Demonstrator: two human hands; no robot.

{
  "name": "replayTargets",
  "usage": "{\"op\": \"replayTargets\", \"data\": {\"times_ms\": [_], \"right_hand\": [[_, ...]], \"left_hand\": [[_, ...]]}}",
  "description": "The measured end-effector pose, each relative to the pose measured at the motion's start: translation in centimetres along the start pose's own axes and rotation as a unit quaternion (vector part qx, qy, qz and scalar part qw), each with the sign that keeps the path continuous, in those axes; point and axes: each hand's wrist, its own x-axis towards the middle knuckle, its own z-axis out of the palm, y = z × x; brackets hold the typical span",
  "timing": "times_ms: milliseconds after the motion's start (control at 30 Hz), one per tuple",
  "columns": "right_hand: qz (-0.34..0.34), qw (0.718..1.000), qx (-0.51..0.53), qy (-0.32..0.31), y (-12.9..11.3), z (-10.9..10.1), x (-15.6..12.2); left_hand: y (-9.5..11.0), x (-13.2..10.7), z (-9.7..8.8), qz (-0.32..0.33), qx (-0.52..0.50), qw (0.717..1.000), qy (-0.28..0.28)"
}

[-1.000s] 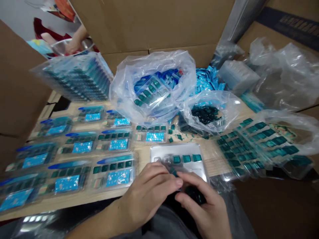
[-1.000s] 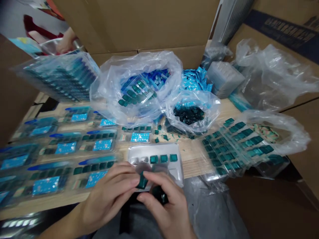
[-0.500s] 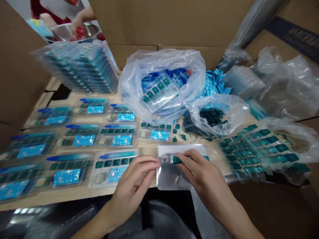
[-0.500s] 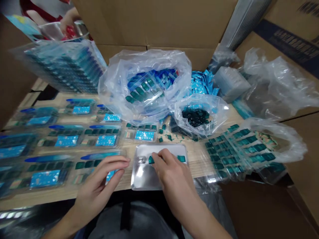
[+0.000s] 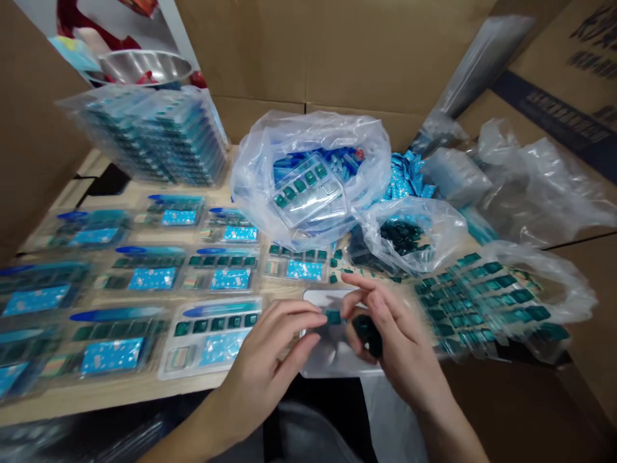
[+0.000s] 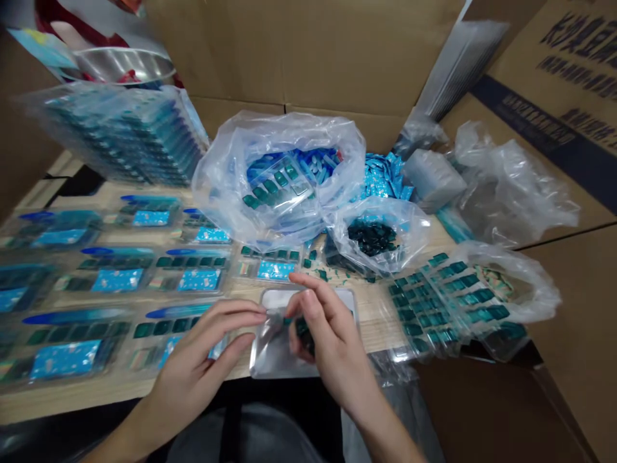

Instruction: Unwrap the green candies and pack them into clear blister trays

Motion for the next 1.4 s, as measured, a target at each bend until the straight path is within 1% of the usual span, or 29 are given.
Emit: {"op": "replayTargets", "data": {"times_ms": [33, 67, 100, 200, 233, 300, 367, 433, 500, 567, 633, 667, 733, 800, 867, 933, 1000, 1033, 1100, 1267, 1333, 1400], "right_hand": [[0.032, 0.998, 0.052, -0.001, 0.0, 0.2, -0.2], [0.047, 0.996, 0.075, 0.002, 0.0, 0.5, -0.5], [0.045, 0.996, 0.073, 0.009, 0.1, 0.8, -0.7], [-0.001, 0.999, 0.014, 0.052, 0.2, 1.1, -1.2], [-0.013, 0.999, 0.008, 0.052, 0.2, 1.1, -1.4], [-0.011, 0.999, 0.025, 0.027, 0.3, 0.9, -1.5], [-0.002, 0.998, 0.062, -0.003, 0.4, 0.6, -1.4], [-0.011, 0.995, 0.095, -0.023, 0.6, 0.4, -1.4], [-0.032, 0.994, 0.1, -0.025, 0.8, 0.3, -1.5], [-0.057, 0.996, 0.074, -0.011, 0.9, 0.2, -1.7], [-0.073, 0.996, 0.05, 0.004, 1.0, 0.2, -1.9], [-0.071, 0.996, 0.051, 0.004, 1.0, 0.2, -2.0], [-0.045, 0.995, 0.083, -0.014, 1.1, 0.1, -2.1], [-0.018, 0.992, 0.121, -0.032, 1.2, 0.0, -2.0], [-0.024, 0.992, 0.118, -0.025, 1.2, 0.0, -2.1], [-0.078, 0.995, 0.058, 0.012, 1.1, 0.1, -2.3], [-0.154, 0.987, -0.025, 0.047, 1.0, 0.3, -2.6], [-0.186, 0.979, -0.06, 0.057, 1.1, 0.3, -2.7], [-0.215, 0.969, -0.11, 0.054, 1.2, 0.4, -2.8], [-0.204, 0.964, -0.165, 0.041, 2.0, 0.4, -2.7], [-0.205, 0.96, -0.187, 0.046, 2.2, 0.5, -2.7], [-0.216, 0.952, -0.209, 0.058, 2.3, 0.7, -2.7]], "left_hand": [[0.3, 0.4, 0.1, 0.011, 0.003, 1.0, -0.002], [0.6, 0.7, 0.2, 0.021, 0.007, 1.0, -0.01], [0.9, 1.1, 0.2, 0.027, 0.011, 0.999, -0.022], [1.6, 1.9, 0.4, 0.027, 0.027, 0.997, -0.065], [1.8, 2.1, 0.4, 0.027, 0.03, 0.997, -0.073], [1.8, 2.0, 0.6, 0.027, 0.025, 0.997, -0.073], [1.6, 1.8, 0.7, 0.02, 0.0, 0.998, -0.059], [1.3, 1.6, 0.9, -0.008, -0.05, 0.998, -0.035], [1.2, 1.6, 1.0, -0.058, -0.119, 0.991, -0.006], [1.2, 1.7, 1.0, -0.118, -0.191, 0.974, 0.011], [1.4, 1.7, 0.9, -0.158, -0.243, 0.957, 0.014], [1.5, 1.7, 0.8, -0.164, -0.258, 0.952, 0.009], [1.5, 1.7, 0.7, -0.152, -0.265, 0.952, -0.01], [1.6, 1.5, 0.5, -0.125, -0.247, 0.96, -0.032], [1.5, 1.4, 0.2, -0.1, -0.208, 0.972, -0.047], [1.5, 1.4, -0.1, -0.072, -0.166, 0.981, -0.067], [1.4, 1.5, -0.5, -0.042, -0.132, 0.986, -0.091], [1.4, 1.5, -0.6, -0.028, -0.119, 0.987, -0.101], [1.3, 1.5, -0.9, -0.011, -0.098, 0.988, -0.114], [1.1, 1.4, -1.0, 0.002, -0.057, 0.99, -0.132], [1.2, 1.4, -0.8, 0.009, -0.017, 0.992, -0.125], [1.4, 1.3, -0.8, 0.031, 0.038, 0.994, -0.102]]}}
